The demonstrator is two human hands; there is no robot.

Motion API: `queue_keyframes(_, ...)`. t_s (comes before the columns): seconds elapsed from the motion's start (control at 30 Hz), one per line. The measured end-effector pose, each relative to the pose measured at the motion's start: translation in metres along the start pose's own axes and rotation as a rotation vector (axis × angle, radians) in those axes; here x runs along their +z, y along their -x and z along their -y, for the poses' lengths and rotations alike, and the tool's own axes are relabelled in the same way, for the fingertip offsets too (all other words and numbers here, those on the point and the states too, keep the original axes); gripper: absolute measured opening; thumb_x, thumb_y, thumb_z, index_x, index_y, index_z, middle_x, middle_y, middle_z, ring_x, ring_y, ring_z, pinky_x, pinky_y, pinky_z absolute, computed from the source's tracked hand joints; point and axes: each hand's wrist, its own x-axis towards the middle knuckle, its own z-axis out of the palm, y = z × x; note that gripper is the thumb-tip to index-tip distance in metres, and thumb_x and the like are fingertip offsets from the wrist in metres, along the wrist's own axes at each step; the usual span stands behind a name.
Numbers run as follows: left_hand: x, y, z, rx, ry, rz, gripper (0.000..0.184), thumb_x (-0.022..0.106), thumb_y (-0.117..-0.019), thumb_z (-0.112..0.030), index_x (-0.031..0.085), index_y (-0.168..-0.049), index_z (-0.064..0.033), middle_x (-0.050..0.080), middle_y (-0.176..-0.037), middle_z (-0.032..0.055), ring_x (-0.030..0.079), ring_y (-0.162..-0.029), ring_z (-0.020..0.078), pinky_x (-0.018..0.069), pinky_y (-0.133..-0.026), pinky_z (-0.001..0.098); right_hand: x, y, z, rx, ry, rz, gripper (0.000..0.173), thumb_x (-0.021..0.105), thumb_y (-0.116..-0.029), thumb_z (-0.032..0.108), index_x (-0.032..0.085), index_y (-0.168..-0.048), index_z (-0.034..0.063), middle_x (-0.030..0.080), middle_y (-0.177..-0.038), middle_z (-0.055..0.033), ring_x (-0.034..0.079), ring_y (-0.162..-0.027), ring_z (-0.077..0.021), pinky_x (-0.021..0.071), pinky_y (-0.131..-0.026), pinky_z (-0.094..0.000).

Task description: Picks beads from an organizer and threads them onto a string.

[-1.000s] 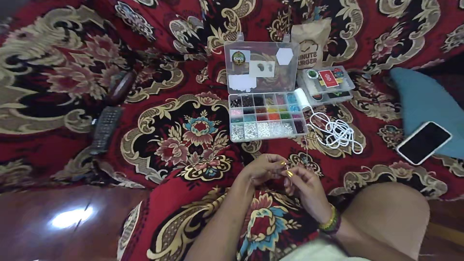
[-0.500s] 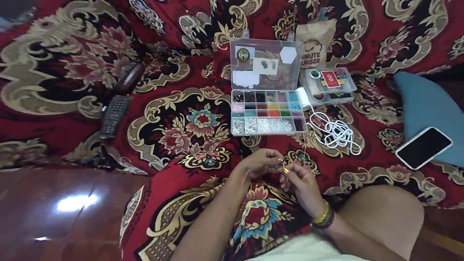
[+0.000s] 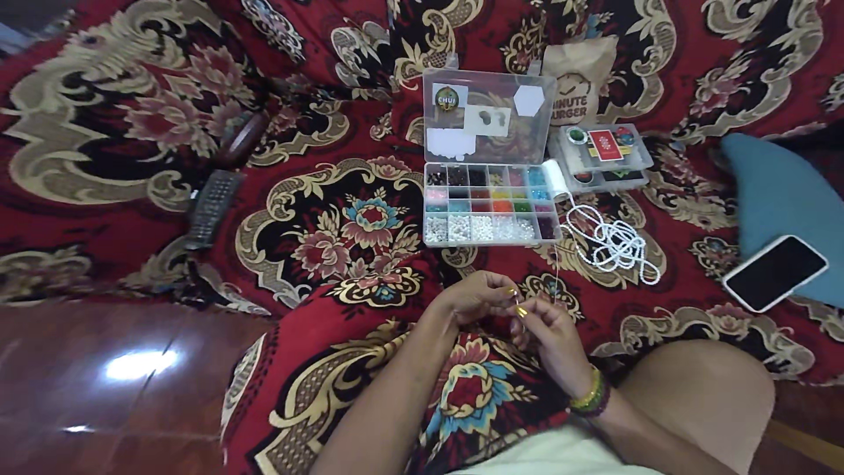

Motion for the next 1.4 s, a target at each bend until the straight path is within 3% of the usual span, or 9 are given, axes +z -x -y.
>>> queue_keyframes(0.93, 0.0034, 0.002, -0.0006, 0.018, -0.002, -0.022, 0.027, 0.046, -0.1022, -0.001, 0.065, -0.087, -0.0137, 0.071, -0.081, -0.0063, 0.069, -0.076, 0.0045, 0.0592, -0.078, 0.025, 0.0004, 0.0011, 0.0009, -0.002, -0.01, 0.005, 0.021, 0.048, -0.0998, 0.006, 0.069, -0.097, 0.0028, 0.07, -0.073, 0.0019, 0.066, -0.061, -0.0055, 0.0581, -0.058, -0.0211)
queue_keyframes(1.4, 0.0017, 0.0032, -0.0023, 0.036, -0.12, 0.008, 0.018, 0.055, -0.0979, 0.0, 0.066, -0.089, -0.0112, 0.071, -0.081, -0.0066, 0.068, -0.075, 0.003, 0.0578, -0.076, 0.0225, -0.0001, 0.0015, -0.0006, 0.021, -0.009, 0.01, 0.02, 0.05, -0.1021, 0.007, 0.069, -0.098, 0.0017, 0.071, -0.075, 0.0011, 0.067, -0.062, -0.0057, 0.0582, -0.059, -0.0212)
